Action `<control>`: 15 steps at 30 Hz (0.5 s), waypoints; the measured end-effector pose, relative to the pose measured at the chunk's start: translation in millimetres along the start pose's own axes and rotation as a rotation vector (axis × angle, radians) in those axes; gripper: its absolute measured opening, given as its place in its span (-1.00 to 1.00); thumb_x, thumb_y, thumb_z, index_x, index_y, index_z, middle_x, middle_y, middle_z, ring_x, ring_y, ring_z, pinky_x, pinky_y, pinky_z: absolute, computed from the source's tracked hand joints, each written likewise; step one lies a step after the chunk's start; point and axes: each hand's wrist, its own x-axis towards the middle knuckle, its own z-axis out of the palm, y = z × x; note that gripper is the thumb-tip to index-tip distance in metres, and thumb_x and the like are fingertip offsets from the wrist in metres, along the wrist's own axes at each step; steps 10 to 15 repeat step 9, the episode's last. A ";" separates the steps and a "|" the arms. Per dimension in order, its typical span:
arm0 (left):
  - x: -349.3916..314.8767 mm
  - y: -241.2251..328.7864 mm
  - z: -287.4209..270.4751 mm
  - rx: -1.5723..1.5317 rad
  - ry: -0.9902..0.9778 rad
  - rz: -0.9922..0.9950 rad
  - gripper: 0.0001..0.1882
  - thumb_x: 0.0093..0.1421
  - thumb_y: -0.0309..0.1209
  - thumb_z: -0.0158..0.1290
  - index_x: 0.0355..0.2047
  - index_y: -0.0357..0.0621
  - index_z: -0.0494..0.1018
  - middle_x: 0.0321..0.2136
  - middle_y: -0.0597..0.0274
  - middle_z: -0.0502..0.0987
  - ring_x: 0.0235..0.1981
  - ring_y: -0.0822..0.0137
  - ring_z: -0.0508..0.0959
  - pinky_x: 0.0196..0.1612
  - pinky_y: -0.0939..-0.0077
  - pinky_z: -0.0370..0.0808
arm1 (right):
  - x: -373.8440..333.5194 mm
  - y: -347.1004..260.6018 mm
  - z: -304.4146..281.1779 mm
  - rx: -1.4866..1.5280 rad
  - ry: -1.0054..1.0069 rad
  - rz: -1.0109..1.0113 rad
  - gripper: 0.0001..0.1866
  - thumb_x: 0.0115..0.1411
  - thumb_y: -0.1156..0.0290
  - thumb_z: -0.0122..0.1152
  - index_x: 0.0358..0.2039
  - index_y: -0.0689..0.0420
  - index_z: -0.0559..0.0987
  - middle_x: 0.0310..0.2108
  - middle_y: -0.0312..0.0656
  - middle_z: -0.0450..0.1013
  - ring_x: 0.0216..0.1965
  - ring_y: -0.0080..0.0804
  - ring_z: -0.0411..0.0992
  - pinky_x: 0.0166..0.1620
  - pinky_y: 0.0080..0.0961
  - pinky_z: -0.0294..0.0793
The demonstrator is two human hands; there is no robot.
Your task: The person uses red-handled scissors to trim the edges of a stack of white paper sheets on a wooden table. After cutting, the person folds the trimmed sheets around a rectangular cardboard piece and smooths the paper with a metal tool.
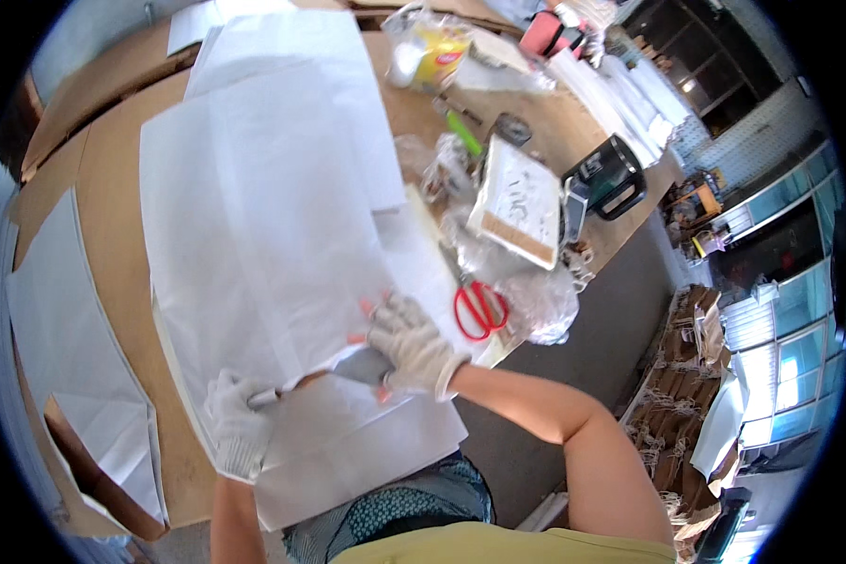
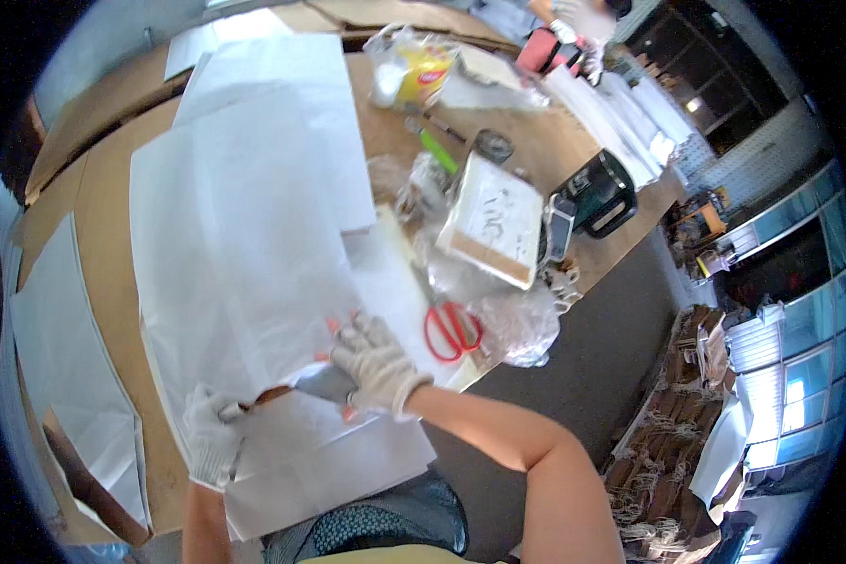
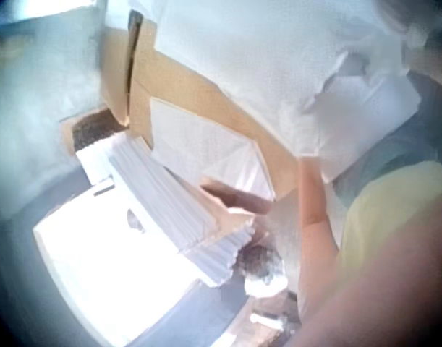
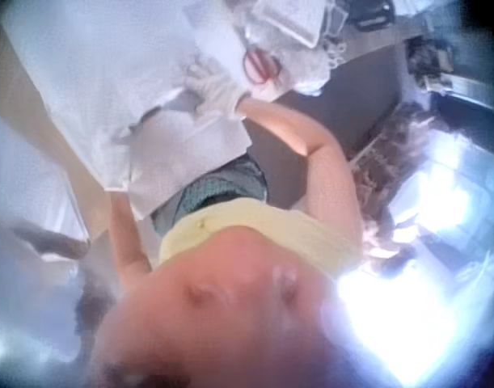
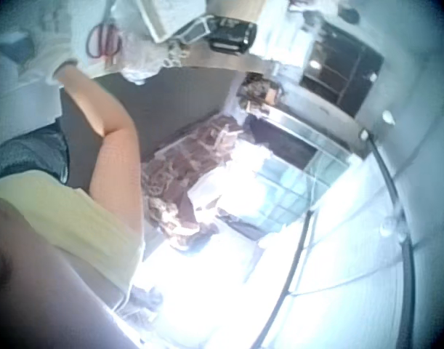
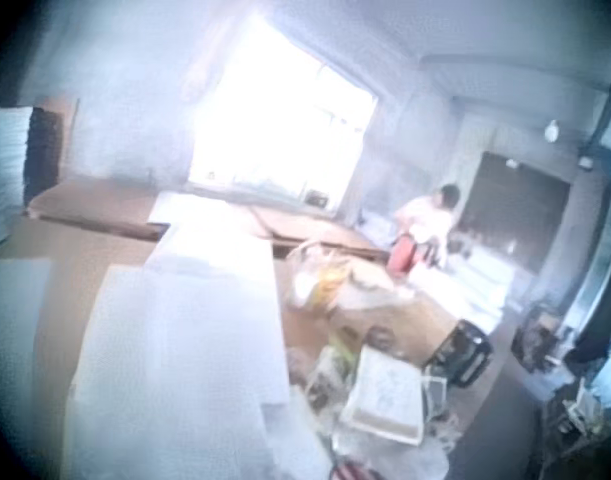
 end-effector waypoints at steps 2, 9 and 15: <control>-4.9 3.8 1.7 -0.118 0.016 -0.067 -0.85 -0.18 -0.56 0.24 -0.53 -0.08 0.67 -0.47 0.14 0.43 -0.28 0.19 0.47 -0.26 0.35 0.42 | -12.3 0.9 10.2 0.055 0.097 -0.020 -0.11 -0.19 0.02 0.52 0.24 -0.18 0.43 0.44 -0.13 0.05 0.47 0.11 -0.14 0.46 0.00 -0.20; -18.1 -16.8 28.4 -0.269 0.062 -0.005 -0.73 -0.24 -0.64 0.23 -0.52 0.03 0.71 -0.39 0.18 0.49 -0.21 0.16 0.48 -0.20 0.33 0.43 | -30.7 7.1 44.4 -0.066 0.194 -0.117 -0.21 -0.02 0.01 0.41 0.26 -0.11 0.43 0.42 -0.24 0.14 0.46 0.02 -0.04 0.45 0.06 -0.19; -18.1 -16.8 28.4 -0.269 0.062 -0.005 -0.73 -0.24 -0.64 0.23 -0.52 0.03 0.71 -0.39 0.18 0.49 -0.21 0.16 0.48 -0.20 0.33 0.43 | -30.7 7.1 44.4 -0.066 0.194 -0.117 -0.21 -0.02 0.01 0.41 0.26 -0.11 0.43 0.42 -0.24 0.14 0.46 0.02 -0.04 0.45 0.06 -0.19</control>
